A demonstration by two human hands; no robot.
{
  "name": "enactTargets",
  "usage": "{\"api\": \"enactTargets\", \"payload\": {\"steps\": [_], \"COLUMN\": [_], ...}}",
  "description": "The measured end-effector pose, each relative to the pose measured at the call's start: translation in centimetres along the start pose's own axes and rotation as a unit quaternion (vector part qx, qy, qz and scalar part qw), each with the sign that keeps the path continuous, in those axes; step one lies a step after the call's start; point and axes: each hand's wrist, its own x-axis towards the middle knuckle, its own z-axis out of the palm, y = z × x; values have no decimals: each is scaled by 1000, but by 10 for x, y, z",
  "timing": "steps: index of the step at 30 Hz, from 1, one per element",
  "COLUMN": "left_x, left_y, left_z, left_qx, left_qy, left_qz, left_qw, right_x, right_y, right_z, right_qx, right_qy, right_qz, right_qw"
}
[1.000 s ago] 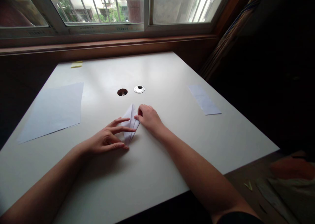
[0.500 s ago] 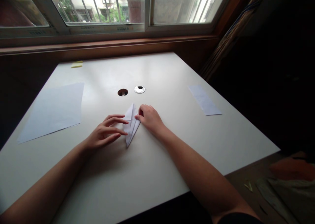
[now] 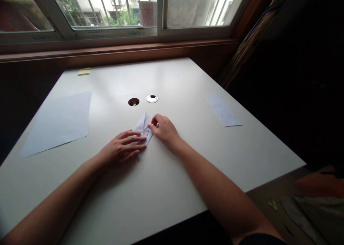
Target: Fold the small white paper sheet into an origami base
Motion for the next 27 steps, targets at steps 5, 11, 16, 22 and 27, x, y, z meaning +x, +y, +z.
{"api": "enactTargets", "payload": {"steps": [5, 11, 16, 22, 27], "left_x": [0, 0, -1, 0, 0], "left_y": [-1, 0, -1, -1, 0], "left_z": [1, 1, 1, -1, 1], "left_qx": [-7, -19, -31, -35, -24], "left_qy": [1, 3, 2, 1, 6], "left_qz": [1, -3, 0, 6, 8], "left_qw": [1000, 1000, 1000, 999, 1000], "right_x": [1, 4, 7, 8, 7], "right_y": [0, 3, 5, 5, 10], "right_z": [0, 5, 6, 6, 9], "right_qx": [-16, -36, -47, -55, -57], "right_qy": [-14, 16, 35, 49, 81], "right_qz": [-9, 13, 22, 36, 43], "right_qw": [1000, 999, 998, 997, 994]}}
